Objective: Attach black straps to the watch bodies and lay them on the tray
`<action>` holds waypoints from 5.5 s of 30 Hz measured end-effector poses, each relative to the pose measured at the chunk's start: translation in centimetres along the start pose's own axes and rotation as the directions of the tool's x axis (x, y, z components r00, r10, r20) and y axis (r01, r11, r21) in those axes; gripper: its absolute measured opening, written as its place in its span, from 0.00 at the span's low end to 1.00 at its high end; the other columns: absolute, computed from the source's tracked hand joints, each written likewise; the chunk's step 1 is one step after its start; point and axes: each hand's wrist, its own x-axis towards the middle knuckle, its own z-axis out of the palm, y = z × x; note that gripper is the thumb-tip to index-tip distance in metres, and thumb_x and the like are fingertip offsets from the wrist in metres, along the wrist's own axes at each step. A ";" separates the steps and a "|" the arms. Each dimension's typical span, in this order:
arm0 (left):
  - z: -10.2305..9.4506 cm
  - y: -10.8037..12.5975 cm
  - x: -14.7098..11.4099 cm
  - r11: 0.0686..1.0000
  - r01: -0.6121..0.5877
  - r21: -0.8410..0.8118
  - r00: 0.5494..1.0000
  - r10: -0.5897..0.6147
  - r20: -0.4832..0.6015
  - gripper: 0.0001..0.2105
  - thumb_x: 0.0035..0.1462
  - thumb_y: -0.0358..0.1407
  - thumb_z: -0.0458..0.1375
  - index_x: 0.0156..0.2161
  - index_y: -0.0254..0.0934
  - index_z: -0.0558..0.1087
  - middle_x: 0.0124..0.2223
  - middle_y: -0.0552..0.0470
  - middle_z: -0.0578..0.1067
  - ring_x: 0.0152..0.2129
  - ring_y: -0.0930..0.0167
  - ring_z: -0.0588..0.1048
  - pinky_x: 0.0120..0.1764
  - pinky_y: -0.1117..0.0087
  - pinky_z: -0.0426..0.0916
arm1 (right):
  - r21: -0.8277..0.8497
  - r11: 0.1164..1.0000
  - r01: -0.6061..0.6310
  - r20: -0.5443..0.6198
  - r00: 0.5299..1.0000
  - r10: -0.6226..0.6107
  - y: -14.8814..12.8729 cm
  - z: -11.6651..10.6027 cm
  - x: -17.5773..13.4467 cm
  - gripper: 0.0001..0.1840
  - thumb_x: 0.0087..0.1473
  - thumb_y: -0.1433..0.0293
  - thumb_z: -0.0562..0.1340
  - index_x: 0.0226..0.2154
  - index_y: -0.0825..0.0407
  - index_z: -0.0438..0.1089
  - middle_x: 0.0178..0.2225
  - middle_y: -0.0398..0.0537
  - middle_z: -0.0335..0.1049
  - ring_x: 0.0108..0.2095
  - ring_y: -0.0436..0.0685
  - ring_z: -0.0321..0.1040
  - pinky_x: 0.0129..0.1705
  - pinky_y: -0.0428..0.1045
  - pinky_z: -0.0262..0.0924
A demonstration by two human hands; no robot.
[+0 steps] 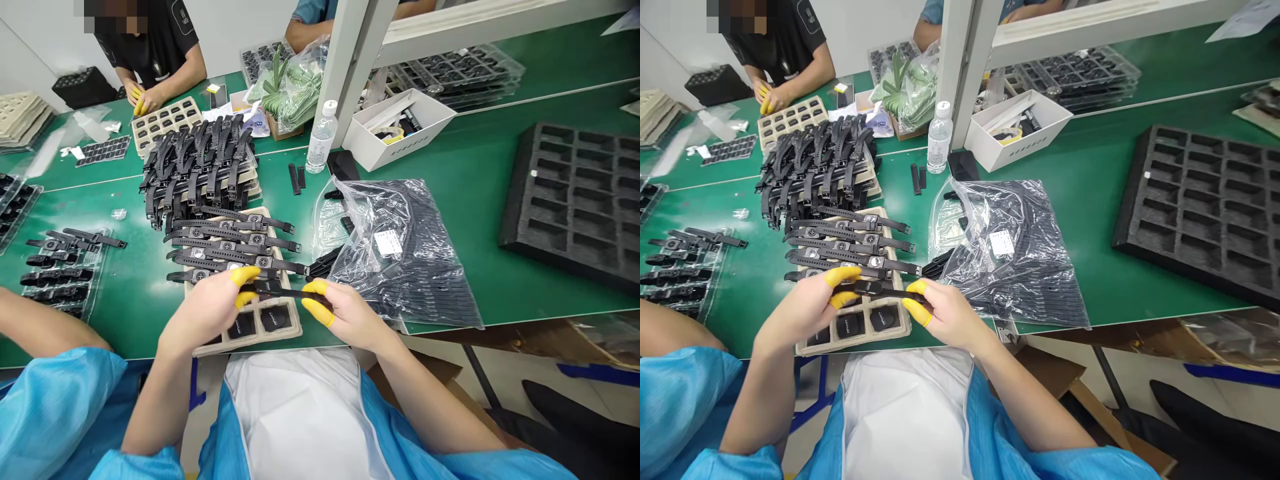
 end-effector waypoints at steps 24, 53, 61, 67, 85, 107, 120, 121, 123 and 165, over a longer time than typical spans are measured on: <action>2.7 0.6 -3.5 0.829 0.099 0.551 0.995 -0.087 -0.049 0.09 0.67 0.32 0.53 0.37 0.35 0.75 0.39 0.38 0.75 0.38 0.55 0.71 0.37 0.55 0.69 | -0.673 0.609 -0.420 -0.304 0.908 0.290 8.2 -3.7 5.0 0.24 0.65 0.58 0.58 0.46 0.64 0.74 0.51 0.78 0.71 0.59 0.82 0.61 0.56 0.71 0.60; 7.7 4.7 -1.7 0.874 -0.179 -0.453 0.953 0.041 -0.299 0.21 0.70 0.28 0.49 0.65 0.39 0.62 0.58 0.39 0.75 0.58 0.61 0.75 0.57 0.57 0.75 | 0.749 0.555 -0.363 0.246 0.929 0.275 -3.9 5.2 -2.9 0.19 0.65 0.50 0.62 0.41 0.49 0.67 0.23 0.40 0.67 0.20 0.49 0.54 0.22 0.46 0.49; 8.5 4.2 -2.8 0.870 -0.212 -0.445 0.949 0.073 -0.308 0.25 0.69 0.27 0.48 0.69 0.40 0.60 0.59 0.39 0.75 0.58 0.61 0.74 0.58 0.55 0.74 | 0.815 0.386 -0.433 0.324 0.892 0.316 -2.9 6.0 -2.8 0.23 0.59 0.48 0.66 0.35 0.49 0.65 0.16 0.34 0.61 0.16 0.47 0.47 0.21 0.46 0.42; 9.0 4.6 -2.9 0.916 -0.134 -0.379 0.949 0.010 -0.314 0.26 0.69 0.27 0.47 0.70 0.41 0.58 0.57 0.38 0.73 0.55 0.60 0.75 0.54 0.55 0.75 | 0.876 0.235 -0.421 0.304 0.861 0.408 -3.0 7.0 -2.7 0.21 0.57 0.50 0.67 0.34 0.48 0.65 0.13 0.31 0.57 0.14 0.47 0.44 0.19 0.46 0.42; 7.8 3.7 -3.8 0.841 -0.155 -0.518 0.970 0.031 -0.240 0.23 0.72 0.35 0.49 0.69 0.40 0.59 0.57 0.38 0.74 0.53 0.61 0.75 0.54 0.57 0.74 | 0.802 0.388 -0.454 0.323 0.876 0.357 -3.2 6.1 -2.5 0.23 0.60 0.47 0.66 0.36 0.49 0.64 0.16 0.34 0.63 0.14 0.46 0.49 0.19 0.45 0.44; 9.0 5.0 -4.3 0.805 -0.066 -0.589 0.936 -0.154 -0.315 0.24 0.65 0.25 0.53 0.64 0.41 0.70 0.57 0.42 0.79 0.54 0.63 0.79 0.56 0.60 0.76 | 0.722 0.465 -0.511 0.429 0.859 0.279 -4.3 5.2 -2.0 0.24 0.60 0.46 0.65 0.34 0.50 0.64 0.21 0.36 0.65 0.18 0.46 0.53 0.22 0.46 0.47; 9.1 5.6 -4.1 0.863 -0.142 -0.485 0.932 -0.049 -0.360 0.27 0.67 0.23 0.48 0.69 0.40 0.61 0.58 0.39 0.73 0.56 0.64 0.73 0.56 0.61 0.74 | 0.875 0.136 -0.465 0.390 0.842 0.372 -4.2 6.8 -2.4 0.20 0.57 0.53 0.69 0.32 0.49 0.64 0.12 0.30 0.55 0.13 0.44 0.40 0.17 0.44 0.40; 8.9 5.6 -4.1 0.857 -0.152 -0.492 0.940 -0.028 -0.340 0.26 0.68 0.25 0.48 0.69 0.39 0.60 0.58 0.38 0.72 0.57 0.63 0.73 0.57 0.60 0.74 | 0.878 0.125 -0.463 0.388 0.838 0.383 -4.3 6.7 -2.4 0.19 0.57 0.53 0.69 0.32 0.49 0.64 0.12 0.29 0.54 0.13 0.44 0.39 0.16 0.43 0.39; 8.3 5.6 -4.1 0.845 -0.166 -0.508 0.957 0.014 -0.289 0.26 0.69 0.28 0.48 0.70 0.37 0.58 0.59 0.37 0.71 0.57 0.62 0.72 0.58 0.58 0.73 | 0.874 0.130 -0.469 0.388 0.833 0.395 -4.3 6.5 -2.4 0.20 0.56 0.53 0.69 0.32 0.49 0.64 0.12 0.30 0.54 0.13 0.44 0.39 0.16 0.43 0.39; 1.9 -5.6 -5.2 0.971 0.163 0.177 0.987 -0.156 -0.048 0.12 0.70 0.29 0.48 0.48 0.37 0.74 0.46 0.43 0.74 0.46 0.60 0.72 0.52 0.54 0.67 | -0.495 0.863 -0.106 0.093 0.980 0.174 -2.5 5.0 2.8 0.12 0.68 0.64 0.56 0.45 0.51 0.73 0.35 0.54 0.79 0.29 0.61 0.72 0.29 0.51 0.55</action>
